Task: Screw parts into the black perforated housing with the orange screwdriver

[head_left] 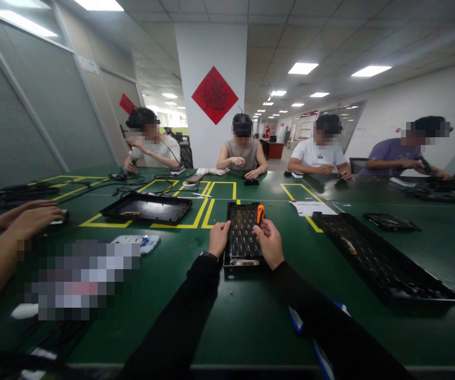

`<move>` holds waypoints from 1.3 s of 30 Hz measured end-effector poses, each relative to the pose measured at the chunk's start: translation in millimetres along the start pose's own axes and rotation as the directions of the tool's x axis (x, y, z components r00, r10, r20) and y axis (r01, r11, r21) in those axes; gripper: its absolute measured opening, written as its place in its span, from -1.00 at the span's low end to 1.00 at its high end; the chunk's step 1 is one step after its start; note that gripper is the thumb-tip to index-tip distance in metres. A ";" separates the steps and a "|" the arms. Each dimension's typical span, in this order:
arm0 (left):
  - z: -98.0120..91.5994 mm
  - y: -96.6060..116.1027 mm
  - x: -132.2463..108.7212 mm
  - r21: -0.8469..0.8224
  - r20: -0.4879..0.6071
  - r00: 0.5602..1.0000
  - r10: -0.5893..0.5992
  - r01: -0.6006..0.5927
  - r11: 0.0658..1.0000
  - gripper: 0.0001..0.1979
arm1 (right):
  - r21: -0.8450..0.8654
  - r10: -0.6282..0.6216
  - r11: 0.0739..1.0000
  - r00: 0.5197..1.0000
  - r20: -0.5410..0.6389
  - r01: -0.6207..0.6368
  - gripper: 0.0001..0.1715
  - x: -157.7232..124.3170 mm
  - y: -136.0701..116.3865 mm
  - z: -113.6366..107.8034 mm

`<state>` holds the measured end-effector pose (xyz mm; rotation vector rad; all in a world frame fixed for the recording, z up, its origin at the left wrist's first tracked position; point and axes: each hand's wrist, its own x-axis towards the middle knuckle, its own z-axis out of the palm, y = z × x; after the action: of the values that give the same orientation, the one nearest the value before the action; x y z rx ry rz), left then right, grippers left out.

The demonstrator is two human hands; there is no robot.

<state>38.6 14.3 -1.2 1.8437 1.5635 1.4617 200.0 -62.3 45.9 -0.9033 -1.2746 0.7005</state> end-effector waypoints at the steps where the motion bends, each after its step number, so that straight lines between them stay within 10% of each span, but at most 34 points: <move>1: -0.5 1.0 0.0 0.020 -0.010 1.000 0.012 -0.012 1.000 -0.59 | 0.007 0.001 1.000 1.000 -0.002 -0.001 -0.65 -0.2 -0.6 0.1; 23: 1.9 -0.1 -1.0 -0.001 0.086 0.985 -0.152 0.152 0.988 -0.61 | -0.203 -0.062 0.977 0.998 0.026 0.066 -0.72 -3.0 -3.1 -2.2; 39: 0.2 3.1 -2.1 -0.006 0.077 0.989 -0.129 0.130 0.992 -0.57 | -0.034 0.014 0.999 0.999 0.034 -0.013 -0.68 -1.7 -7.7 -1.0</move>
<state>40.7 11.4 0.1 1.7355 1.6027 1.3248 200.3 -67.7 51.7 -0.9313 -1.3154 0.7100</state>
